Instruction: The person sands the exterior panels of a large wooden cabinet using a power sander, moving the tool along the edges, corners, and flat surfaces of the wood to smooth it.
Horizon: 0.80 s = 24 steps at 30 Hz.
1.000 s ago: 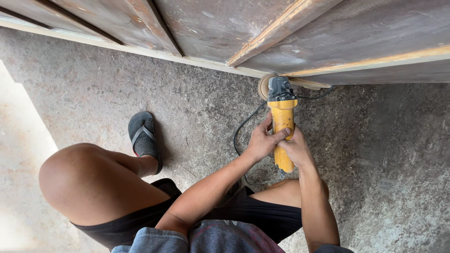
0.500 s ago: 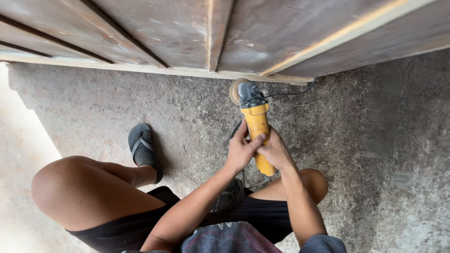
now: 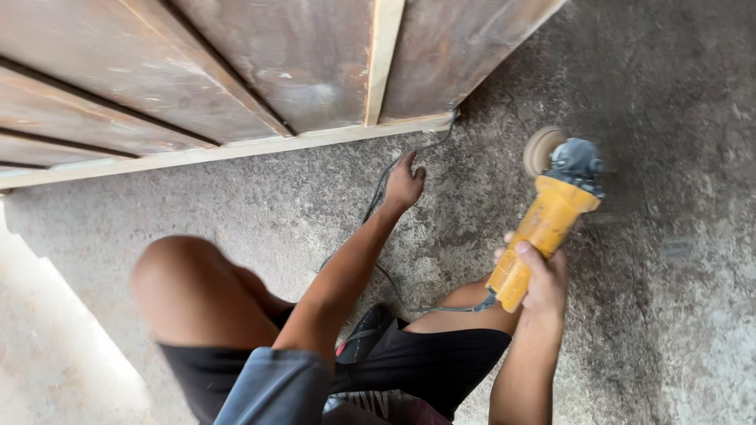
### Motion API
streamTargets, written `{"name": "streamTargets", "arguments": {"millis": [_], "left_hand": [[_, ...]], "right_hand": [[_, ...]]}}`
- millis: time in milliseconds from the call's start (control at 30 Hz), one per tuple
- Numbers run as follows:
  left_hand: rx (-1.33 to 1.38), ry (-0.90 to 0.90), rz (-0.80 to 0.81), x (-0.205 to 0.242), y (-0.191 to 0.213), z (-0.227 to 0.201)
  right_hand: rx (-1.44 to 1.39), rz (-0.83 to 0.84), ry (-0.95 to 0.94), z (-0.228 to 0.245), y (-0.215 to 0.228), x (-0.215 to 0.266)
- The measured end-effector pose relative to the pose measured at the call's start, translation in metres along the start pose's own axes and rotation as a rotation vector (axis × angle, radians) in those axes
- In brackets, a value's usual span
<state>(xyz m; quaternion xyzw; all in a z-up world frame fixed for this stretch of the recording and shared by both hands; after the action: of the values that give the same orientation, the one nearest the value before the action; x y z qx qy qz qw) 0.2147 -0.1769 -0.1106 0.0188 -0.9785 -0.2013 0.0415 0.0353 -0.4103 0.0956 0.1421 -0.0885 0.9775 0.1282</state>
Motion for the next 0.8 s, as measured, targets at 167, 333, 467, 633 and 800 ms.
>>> {"name": "streamTargets", "arguments": {"millis": [167,333,467,633,800], "left_hand": [[0.515,0.220,0.260,-0.041,-0.107,-0.013],[0.223,-0.034,0.717,-0.048,-0.176,-0.111],[0.348,0.118,0.269,-0.027,-0.094,-0.106],[0.730,0.200,0.703,0.077,-0.080,-0.168],[1.058,0.144,0.958,0.109,-0.045,-0.224]], "right_hand": [[-0.035,-0.104,0.093,0.032,0.026,0.029],[0.002,-0.281,0.135,0.046,0.049,0.055],[-0.027,-0.300,0.137,0.056,0.032,0.053],[0.165,-0.287,0.038,0.059,-0.003,0.007],[0.180,-0.201,0.028,0.065,-0.040,-0.025]]}}
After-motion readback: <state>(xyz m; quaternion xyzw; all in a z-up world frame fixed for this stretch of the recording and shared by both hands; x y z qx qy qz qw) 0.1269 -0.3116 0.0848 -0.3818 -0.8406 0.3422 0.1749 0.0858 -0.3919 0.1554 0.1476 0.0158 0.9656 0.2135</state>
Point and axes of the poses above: each hand's wrist, its own x-axis away from the middle knuckle, its own y-axis out of the back of the hand, z = x × y, the point moved 10 cm from there along -x, towards the middle knuckle, and after that the axes turned 1 degree about z, right-handed, at the moved point
